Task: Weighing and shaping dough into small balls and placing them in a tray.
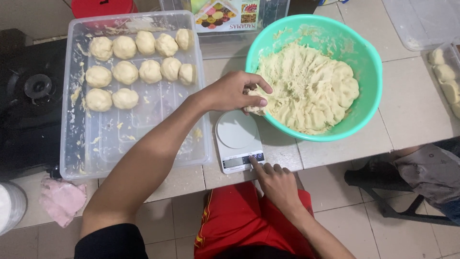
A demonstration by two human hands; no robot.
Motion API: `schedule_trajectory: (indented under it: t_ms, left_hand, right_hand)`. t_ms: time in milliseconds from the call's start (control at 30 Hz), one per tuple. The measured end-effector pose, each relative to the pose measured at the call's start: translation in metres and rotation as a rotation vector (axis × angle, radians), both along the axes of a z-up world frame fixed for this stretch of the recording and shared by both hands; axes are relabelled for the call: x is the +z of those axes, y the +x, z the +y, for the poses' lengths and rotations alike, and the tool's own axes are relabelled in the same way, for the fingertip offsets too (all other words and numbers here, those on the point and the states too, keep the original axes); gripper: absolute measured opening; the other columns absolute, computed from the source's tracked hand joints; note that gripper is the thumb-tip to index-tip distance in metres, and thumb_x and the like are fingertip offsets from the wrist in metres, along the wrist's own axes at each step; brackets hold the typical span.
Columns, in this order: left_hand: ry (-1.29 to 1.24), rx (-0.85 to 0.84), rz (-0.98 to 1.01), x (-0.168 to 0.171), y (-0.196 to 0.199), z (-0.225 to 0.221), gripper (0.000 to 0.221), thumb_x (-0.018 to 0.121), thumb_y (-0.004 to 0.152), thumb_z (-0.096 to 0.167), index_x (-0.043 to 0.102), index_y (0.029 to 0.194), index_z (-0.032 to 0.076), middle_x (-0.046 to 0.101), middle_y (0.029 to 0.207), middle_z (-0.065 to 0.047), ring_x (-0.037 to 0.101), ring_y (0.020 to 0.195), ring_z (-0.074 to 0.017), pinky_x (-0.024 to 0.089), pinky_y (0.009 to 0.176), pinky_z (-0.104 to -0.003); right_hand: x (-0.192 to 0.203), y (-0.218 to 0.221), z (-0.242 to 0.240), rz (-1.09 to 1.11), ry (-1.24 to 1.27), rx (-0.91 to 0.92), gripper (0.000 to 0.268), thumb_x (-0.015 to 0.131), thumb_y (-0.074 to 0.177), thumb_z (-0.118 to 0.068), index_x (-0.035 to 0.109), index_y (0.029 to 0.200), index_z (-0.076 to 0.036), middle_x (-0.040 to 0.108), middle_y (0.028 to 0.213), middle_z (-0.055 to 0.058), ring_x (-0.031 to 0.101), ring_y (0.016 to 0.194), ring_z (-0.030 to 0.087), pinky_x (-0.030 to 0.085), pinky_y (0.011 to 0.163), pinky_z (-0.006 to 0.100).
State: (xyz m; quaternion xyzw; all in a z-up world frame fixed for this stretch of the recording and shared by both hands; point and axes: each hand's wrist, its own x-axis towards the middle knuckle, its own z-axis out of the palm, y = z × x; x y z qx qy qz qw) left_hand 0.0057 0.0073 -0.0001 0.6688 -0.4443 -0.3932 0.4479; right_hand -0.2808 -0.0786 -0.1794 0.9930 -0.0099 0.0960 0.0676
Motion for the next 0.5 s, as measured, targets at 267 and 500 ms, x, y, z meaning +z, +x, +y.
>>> schedule_trajectory:
  t_ms: [267,500]
  left_hand:
    - [0.023,-0.013,-0.04,-0.002,0.003,-0.001,0.034,0.077,0.088,0.021,0.071,0.118,0.005,0.07,0.089,-0.018,0.075,0.071,-0.0221,0.07,0.062,-0.029]
    - [0.037,-0.025,-0.072,-0.004,0.002,-0.003,0.035,0.076,0.088,0.022,0.071,0.119,0.005,0.07,0.089,-0.018,0.075,0.068,-0.0215,0.068,0.062,-0.03]
  right_hand:
    - [0.012,-0.001,0.003,0.214,-0.152,0.022,0.061,0.058,0.091,-0.016,0.052,0.15,-0.028,0.077,0.079,0.002,0.074,0.067,0.02,0.055,0.056,0.034]
    - [0.01,0.002,0.006,0.265,-0.177,0.024,0.067,0.054,0.091,-0.015,0.044,0.156,-0.027,0.077,0.078,0.001,0.074,0.066,0.02,0.054,0.057,0.034]
